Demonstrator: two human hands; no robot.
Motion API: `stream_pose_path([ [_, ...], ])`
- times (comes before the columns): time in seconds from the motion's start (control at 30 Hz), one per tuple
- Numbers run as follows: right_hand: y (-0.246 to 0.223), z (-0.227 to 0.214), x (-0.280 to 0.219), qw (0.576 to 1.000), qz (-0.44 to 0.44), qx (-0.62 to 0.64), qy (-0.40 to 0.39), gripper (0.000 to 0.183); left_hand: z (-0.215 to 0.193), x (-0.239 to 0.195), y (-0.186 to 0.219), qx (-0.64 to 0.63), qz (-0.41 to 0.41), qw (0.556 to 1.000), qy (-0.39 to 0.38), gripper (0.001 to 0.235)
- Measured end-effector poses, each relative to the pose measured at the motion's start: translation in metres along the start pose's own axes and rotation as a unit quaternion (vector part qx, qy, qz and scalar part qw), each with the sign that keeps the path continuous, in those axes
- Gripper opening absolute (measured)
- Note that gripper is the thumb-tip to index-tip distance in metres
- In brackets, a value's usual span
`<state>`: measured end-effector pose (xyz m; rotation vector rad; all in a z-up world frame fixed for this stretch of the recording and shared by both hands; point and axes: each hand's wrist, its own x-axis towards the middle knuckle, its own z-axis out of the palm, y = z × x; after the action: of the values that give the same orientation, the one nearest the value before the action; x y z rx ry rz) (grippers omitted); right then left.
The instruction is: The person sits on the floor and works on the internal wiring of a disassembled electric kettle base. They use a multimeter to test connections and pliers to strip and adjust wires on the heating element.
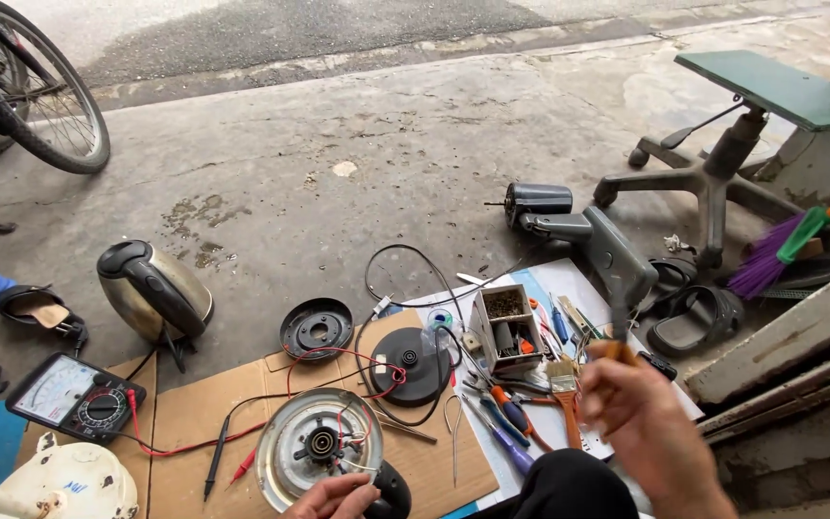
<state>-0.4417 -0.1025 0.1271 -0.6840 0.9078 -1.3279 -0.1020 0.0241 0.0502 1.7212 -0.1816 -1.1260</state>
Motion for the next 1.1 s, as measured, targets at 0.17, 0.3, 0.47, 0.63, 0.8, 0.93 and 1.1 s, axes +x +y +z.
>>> stream_pose_path([
  [0.17,0.072,0.114,-0.047,0.958,0.240,-0.153,-0.029,0.021,-0.005,0.021,-0.009,0.024,-0.002,0.991,-0.129,0.034],
  [0.3,0.168,0.106,-0.032,0.935,0.296,-0.186,-0.064,0.022,-0.003,0.021,-0.012,-0.023,-0.024,0.993,-0.113,0.048],
  [0.47,0.217,0.076,-0.025,0.927,0.113,-0.338,-0.119,0.028,-0.018,0.037,-0.019,0.003,0.033,0.974,-0.226,0.040],
  [0.63,0.174,0.125,-0.057,0.962,0.188,-0.192,-0.044,0.026,-0.023,-0.010,0.014,0.061,0.101,0.967,-0.225,0.026],
  [0.8,0.153,0.137,-0.061,0.951,0.221,-0.214,-0.039,0.032,-0.020,-0.015,0.011,0.091,0.158,0.958,-0.224,0.022],
  [0.93,0.175,0.119,-0.062,0.949,0.193,-0.242,-0.062,0.032,-0.022,-0.015,0.008,0.097,0.265,0.932,-0.227,0.021],
  [1.1,0.175,0.128,-0.069,0.944,0.202,-0.255,-0.054,0.025,-0.021,-0.020,0.015,0.092,0.264,0.936,-0.215,0.018],
])
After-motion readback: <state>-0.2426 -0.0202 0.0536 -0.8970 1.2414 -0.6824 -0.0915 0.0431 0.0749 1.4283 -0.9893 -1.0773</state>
